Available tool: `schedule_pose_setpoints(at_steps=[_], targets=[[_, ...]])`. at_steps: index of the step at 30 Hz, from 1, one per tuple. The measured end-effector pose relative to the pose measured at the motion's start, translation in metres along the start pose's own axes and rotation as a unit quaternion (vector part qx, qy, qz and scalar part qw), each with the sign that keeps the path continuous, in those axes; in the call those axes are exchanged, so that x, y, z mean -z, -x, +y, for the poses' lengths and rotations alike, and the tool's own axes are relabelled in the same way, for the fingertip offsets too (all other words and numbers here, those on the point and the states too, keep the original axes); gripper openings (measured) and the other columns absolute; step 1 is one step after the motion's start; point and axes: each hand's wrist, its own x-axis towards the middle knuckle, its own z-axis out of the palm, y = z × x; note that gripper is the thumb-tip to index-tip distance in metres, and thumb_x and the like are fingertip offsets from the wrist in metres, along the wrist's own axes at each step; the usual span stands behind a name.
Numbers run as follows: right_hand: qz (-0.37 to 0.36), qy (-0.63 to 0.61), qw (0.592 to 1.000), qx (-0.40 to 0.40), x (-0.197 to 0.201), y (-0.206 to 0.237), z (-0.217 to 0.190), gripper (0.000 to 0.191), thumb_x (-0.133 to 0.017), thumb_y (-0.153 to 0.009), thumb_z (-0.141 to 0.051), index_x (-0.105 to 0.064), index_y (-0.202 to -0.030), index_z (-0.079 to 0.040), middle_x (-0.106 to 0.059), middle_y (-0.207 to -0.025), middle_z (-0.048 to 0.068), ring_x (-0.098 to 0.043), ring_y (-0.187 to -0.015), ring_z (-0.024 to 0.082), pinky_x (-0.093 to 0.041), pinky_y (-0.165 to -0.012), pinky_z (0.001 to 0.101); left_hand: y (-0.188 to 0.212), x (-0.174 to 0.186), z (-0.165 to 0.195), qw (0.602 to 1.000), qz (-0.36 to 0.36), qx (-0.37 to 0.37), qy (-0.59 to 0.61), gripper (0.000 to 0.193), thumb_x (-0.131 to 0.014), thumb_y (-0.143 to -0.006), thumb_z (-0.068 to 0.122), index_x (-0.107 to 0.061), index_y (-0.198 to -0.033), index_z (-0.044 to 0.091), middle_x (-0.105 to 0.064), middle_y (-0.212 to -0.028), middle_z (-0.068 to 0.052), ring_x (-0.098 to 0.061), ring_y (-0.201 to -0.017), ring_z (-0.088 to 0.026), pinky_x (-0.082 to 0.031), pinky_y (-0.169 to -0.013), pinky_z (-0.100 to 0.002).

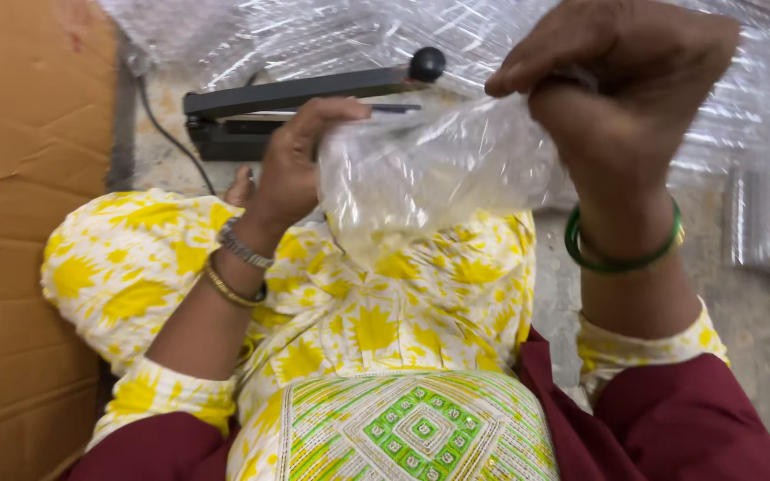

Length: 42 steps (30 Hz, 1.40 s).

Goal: The person sits on the floor and packs stacks of clear plastic cups into clear plastic bags. They open a bag, insert a stack of cups, and use a hand-held heat sealer to seal the bag closed, then set the sealed pack aside and repeat with more stacks.

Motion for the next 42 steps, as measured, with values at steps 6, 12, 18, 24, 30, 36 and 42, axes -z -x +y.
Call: schedule_pose_setpoints(at_steps=[6,12,18,24,30,36,42], targets=[[-0.100,-0.165,0.981,0.027,-0.064,-0.022,0.117,0.031,-0.051,-0.074,0.021,-0.073,-0.091,0.007,-0.073,-0.090,0.014,-0.067,-0.077,0.017,-0.053,-0.069,0.0250,0.039,0.045,0.001,0.988,0.105,0.063,-0.095,0.052,-0.086,-0.080,0.001,-0.058,-0.122,0.008,-0.064,-0.121,0.000,-0.061,-0.118,-0.010,-0.051,-0.104,-0.027],[-0.186,-0.203,0.956,-0.098,-0.117,-0.004,0.188,0.037,-0.062,-0.083,0.012,-0.073,-0.117,0.003,-0.072,-0.118,0.010,-0.069,-0.106,0.017,-0.057,-0.098,0.0297,0.061,0.043,-0.008,0.918,0.147,0.016,-0.368,0.053,-0.096,-0.068,0.009,-0.065,-0.110,0.004,-0.071,-0.105,-0.004,-0.066,-0.102,-0.016,-0.033,-0.095,-0.035],[-0.174,-0.026,0.984,-0.021,-0.104,0.038,0.178,0.109,-0.092,-0.064,-0.025,-0.039,-0.156,-0.003,-0.052,-0.149,0.017,-0.048,-0.140,0.028,-0.041,-0.116,0.0426,0.047,0.048,-0.022,0.954,0.227,0.011,-0.195,0.021,-0.080,-0.085,-0.003,-0.068,-0.102,0.001,-0.068,-0.097,-0.002,-0.065,-0.092,-0.008,-0.054,-0.084,-0.023],[-0.093,0.086,0.991,0.048,-0.126,0.068,0.176,0.074,-0.084,-0.074,-0.025,-0.052,-0.136,-0.001,-0.049,-0.150,0.023,-0.048,-0.140,0.035,-0.045,-0.114,0.0435,0.031,0.046,-0.030,0.951,0.306,0.019,-0.044,0.012,-0.068,-0.091,-0.006,-0.058,-0.090,0.001,-0.058,-0.086,0.002,-0.053,-0.082,-0.005,-0.047,-0.075,-0.022],[0.055,-0.155,0.985,-0.054,-0.115,0.058,0.195,0.017,-0.075,-0.100,-0.011,-0.073,-0.109,0.003,-0.074,-0.117,0.016,-0.070,-0.117,0.027,-0.054,-0.107,0.0377,0.037,0.054,-0.010,0.949,0.299,-0.031,-0.092,0.026,-0.078,-0.099,-0.006,-0.056,-0.088,0.005,-0.049,-0.083,0.005,-0.043,-0.076,-0.001,-0.039,-0.070,-0.018],[0.064,-0.276,0.952,-0.118,-0.101,0.048,0.178,0.009,-0.074,-0.104,-0.007,-0.069,-0.108,0.000,-0.073,-0.100,0.009,-0.073,-0.090,0.021,-0.062,-0.091,0.0357,0.038,0.071,0.021,0.957,0.287,-0.030,0.043,0.021,-0.081,-0.095,-0.001,-0.062,-0.092,0.006,-0.065,-0.086,0.004,-0.060,-0.080,-0.003,-0.055,-0.076,-0.022],[0.056,-0.154,0.985,-0.054,-0.085,0.024,0.128,0.036,-0.082,-0.106,-0.022,-0.059,-0.125,-0.003,-0.068,-0.118,0.012,-0.064,-0.106,0.019,-0.048,-0.096,0.0333,0.034,0.075,0.034,0.960,0.275,-0.058,0.006,0.023,-0.086,-0.096,-0.003,-0.065,-0.098,0.005,-0.070,-0.093,0.001,-0.062,-0.082,-0.004,-0.052,-0.076,-0.019]])
